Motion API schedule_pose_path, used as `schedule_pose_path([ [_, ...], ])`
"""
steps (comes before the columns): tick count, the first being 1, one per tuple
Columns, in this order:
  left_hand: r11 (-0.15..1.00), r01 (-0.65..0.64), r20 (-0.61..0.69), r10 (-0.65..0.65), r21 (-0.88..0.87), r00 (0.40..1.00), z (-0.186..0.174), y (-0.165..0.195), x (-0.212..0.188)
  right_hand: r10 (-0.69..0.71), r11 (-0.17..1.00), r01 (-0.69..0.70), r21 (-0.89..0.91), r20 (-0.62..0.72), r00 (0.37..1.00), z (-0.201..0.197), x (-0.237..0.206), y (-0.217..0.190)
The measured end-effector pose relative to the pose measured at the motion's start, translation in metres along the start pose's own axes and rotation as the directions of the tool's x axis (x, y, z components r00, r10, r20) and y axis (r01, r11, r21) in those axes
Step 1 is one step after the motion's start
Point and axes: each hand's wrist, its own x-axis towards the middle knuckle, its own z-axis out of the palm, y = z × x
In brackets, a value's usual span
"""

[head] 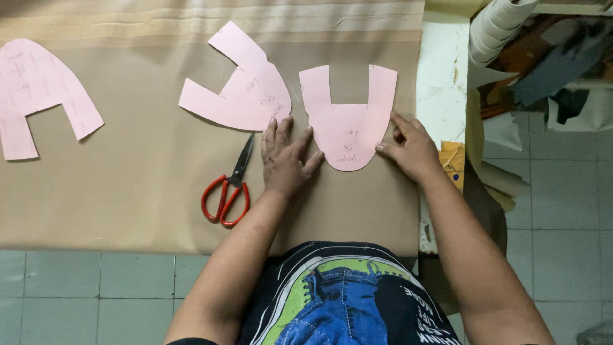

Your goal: The person places pink paper shoe pattern pieces on a sheet of tan material on the work table, aligns and smooths each pattern flat, and traces around the pattern edges with a marking pen. The person repositions several pattern pieces across the sheet and keeps scissors nearby on the table.

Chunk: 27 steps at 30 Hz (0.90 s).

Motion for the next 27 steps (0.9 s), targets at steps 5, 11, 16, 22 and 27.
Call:
schedule_pose_path([
  [5,1.000,-0.017,-0.025,0.017,0.007,1.000,0.0005,-0.0016,-0.0002,-0.013,1.000,0.013,0.017,-0.001,1.000,0.0004,-0.0011,0.0020],
  [11,1.000,-0.029,-0.049,0.029,-0.001,0.998,0.0031,-0.0020,0.0007,-0.029,1.000,0.029,-0.007,-0.007,1.000,0.0000,-0.0004,0.0051],
  [16,0.999,-0.032,-0.040,0.032,0.013,0.999,0.0035,-0.0019,0.0032,-0.035,0.999,0.035,-0.007,-0.010,0.999,0.0015,0.0025,0.0063],
  [22,0.998,-0.054,-0.038,0.055,0.029,0.998,0.0039,-0.0017,0.0017,-0.019,1.000,0.019,-0.023,-0.002,1.000,0.0024,0.0028,0.0085],
  [27,0.998,-0.050,-0.030,0.051,0.046,0.998,0.0053,-0.0005,0.0040,-0.049,0.998,0.049,-0.029,-0.009,0.999,0.0026,0.0033,0.0083],
])
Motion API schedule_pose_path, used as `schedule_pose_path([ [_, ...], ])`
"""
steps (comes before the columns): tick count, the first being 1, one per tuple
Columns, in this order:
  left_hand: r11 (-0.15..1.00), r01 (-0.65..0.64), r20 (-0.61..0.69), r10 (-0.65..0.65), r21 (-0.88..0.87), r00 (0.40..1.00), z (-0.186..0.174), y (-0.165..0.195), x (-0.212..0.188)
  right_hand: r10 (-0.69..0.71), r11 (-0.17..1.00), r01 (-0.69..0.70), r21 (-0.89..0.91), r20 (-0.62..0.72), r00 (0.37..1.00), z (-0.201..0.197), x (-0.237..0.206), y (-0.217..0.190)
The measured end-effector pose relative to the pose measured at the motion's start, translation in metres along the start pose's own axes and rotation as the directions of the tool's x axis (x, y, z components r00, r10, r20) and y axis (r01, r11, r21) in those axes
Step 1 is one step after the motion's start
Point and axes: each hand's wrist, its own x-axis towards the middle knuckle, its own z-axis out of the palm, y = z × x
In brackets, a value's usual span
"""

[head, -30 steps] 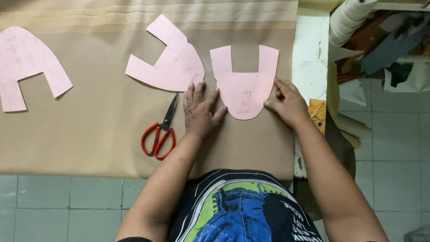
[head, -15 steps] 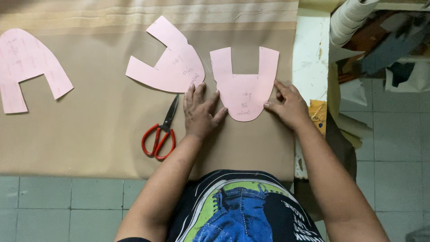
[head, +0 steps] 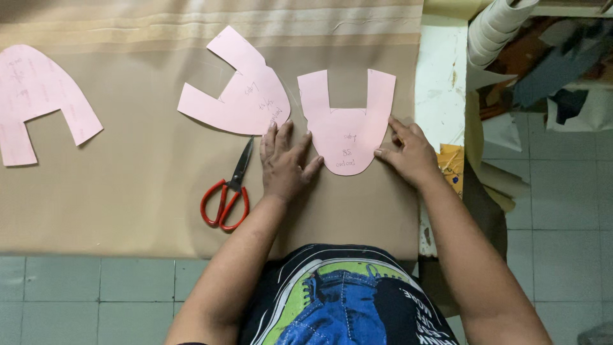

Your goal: The person places pink paper shoe pattern pieces on a sheet of tan material on the work table, aligns and smooths each pattern flat, and traces around the pattern edges with a marking pen. The person repositions several pattern pieces across the sheet and keeps scissors nearby on the table.

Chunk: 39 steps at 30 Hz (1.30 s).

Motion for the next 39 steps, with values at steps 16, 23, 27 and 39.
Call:
schedule_pose_path([
  [16,1.000,-0.020,-0.027,0.019,-0.004,0.999,0.005,-0.002,-0.001,-0.003,1.000,0.003,-0.015,-0.010,1.000,0.000,-0.001,0.001],
  [23,1.000,-0.026,-0.035,0.026,0.004,0.999,0.006,-0.003,-0.003,0.033,0.999,-0.033,-0.038,0.009,0.999,-0.002,-0.003,-0.005],
  [27,1.000,-0.023,-0.023,0.023,0.019,0.999,0.007,-0.003,-0.002,0.090,0.995,-0.088,-0.048,0.036,0.995,-0.004,-0.002,-0.011],
  [39,1.000,0.019,0.026,-0.019,0.024,0.999,-0.011,0.018,0.008,0.045,0.998,-0.044,-0.038,0.026,0.999,0.001,-0.001,-0.008],
])
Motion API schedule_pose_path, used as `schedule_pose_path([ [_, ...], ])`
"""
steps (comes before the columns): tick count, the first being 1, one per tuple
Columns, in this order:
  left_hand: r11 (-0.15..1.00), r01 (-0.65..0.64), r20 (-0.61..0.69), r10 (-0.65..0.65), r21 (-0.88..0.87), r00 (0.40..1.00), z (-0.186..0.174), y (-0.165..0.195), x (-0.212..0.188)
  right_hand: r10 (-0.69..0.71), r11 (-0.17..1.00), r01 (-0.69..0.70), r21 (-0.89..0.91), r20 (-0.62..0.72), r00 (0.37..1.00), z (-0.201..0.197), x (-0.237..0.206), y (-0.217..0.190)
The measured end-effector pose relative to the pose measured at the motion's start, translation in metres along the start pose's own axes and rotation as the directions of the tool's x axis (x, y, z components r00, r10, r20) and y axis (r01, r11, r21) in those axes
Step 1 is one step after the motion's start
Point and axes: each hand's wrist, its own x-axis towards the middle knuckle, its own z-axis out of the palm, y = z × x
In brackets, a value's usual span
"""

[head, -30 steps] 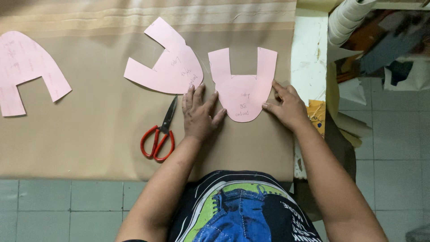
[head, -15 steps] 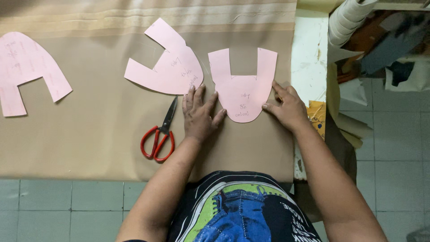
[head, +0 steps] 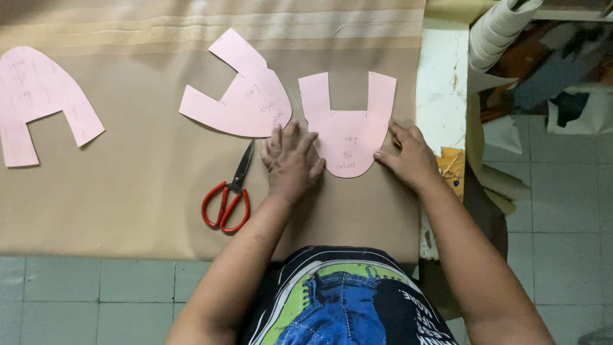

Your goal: The person places pink paper shoe pattern pieces on a sheet of tan material on the work table, aligns and smooths each pattern flat, and traces around the pattern edges with a marking pen. The person repositions several pattern pieces across the sheet and keeps scissors nearby on the table.

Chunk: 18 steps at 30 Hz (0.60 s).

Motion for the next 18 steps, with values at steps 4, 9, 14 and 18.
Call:
schedule_pose_path([
  [4,0.976,-0.210,0.123,0.215,-0.052,0.969,0.004,0.016,0.004,-0.027,0.999,0.027,0.017,-0.022,0.999,0.004,0.000,0.003],
  [9,0.972,-0.232,0.476,0.190,0.031,0.859,0.023,0.045,0.010,-0.001,1.000,0.001,-0.001,0.013,1.000,-0.002,0.006,-0.007],
  [14,0.719,-0.459,0.221,0.406,0.522,0.887,0.038,0.068,0.005,-0.260,0.947,0.290,0.137,-0.202,0.944,-0.012,0.011,-0.050],
  [18,0.687,-0.462,0.318,0.336,0.561,0.886,0.043,0.074,0.006,-0.339,0.908,0.359,0.217,-0.123,0.933,-0.010,0.017,-0.098],
])
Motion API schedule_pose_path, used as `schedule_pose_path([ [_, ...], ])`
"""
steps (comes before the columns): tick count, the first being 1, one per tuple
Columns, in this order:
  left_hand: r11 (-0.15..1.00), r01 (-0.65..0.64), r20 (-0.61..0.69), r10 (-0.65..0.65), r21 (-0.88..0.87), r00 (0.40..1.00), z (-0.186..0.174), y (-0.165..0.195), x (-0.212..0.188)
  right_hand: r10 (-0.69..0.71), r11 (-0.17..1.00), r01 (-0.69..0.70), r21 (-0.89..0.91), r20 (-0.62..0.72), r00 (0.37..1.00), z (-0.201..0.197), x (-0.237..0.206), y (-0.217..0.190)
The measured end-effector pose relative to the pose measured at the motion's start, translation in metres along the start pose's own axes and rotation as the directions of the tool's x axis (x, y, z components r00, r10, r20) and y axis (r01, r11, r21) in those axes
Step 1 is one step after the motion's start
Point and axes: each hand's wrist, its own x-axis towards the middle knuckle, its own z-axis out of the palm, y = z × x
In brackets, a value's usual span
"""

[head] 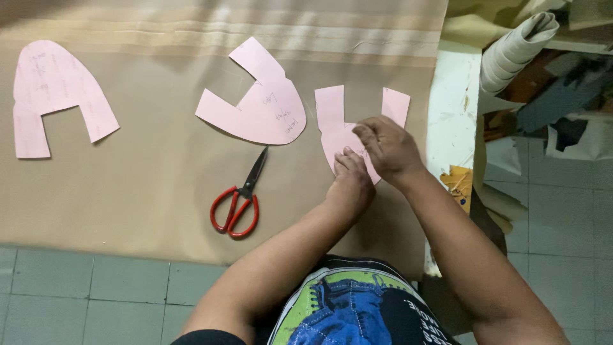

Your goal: The person places pink paper shoe pattern pieces on a sheet of tan material on the work table, aligns and smooths each pattern flat, and traces around the pattern edges with a marking pen. The person repositions several pattern pieces across the sheet and keeps scissors nearby on the table.

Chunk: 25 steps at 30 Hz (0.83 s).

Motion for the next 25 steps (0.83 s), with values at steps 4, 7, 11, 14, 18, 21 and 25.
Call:
schedule_pose_path([
  [4,0.975,-0.171,0.177,0.195,-0.142,0.965,0.001,-0.004,0.001,-0.037,0.995,0.063,-0.079,0.287,0.957,0.016,0.019,-0.025],
  [7,0.951,-0.207,0.206,0.256,-0.232,0.945,0.008,-0.006,0.000,-0.088,0.962,0.183,-0.201,0.404,0.910,0.025,0.025,-0.028],
  [11,0.958,-0.183,0.060,0.200,-0.220,0.978,0.023,-0.006,-0.006,-0.125,0.930,0.255,-0.263,0.426,0.896,0.035,0.032,-0.026],
  [14,0.961,-0.165,-0.031,0.162,-0.220,0.986,0.033,-0.006,-0.008,-0.153,0.924,0.280,-0.259,0.422,0.894,0.040,0.038,-0.023],
  [18,0.947,-0.106,-0.044,0.097,-0.304,0.994,0.036,-0.011,-0.009,-0.204,0.907,0.335,-0.255,0.429,0.880,0.043,0.047,-0.023],
  [21,0.863,0.015,-0.248,-0.163,-0.505,0.955,0.028,-0.022,-0.011,-0.195,0.929,0.281,-0.239,0.330,0.924,0.045,0.058,-0.023],
  [25,0.665,0.087,-0.091,-0.228,-0.741,0.969,0.013,-0.064,-0.008,-0.224,0.922,0.289,-0.257,0.255,0.941,0.052,0.087,-0.019],
])
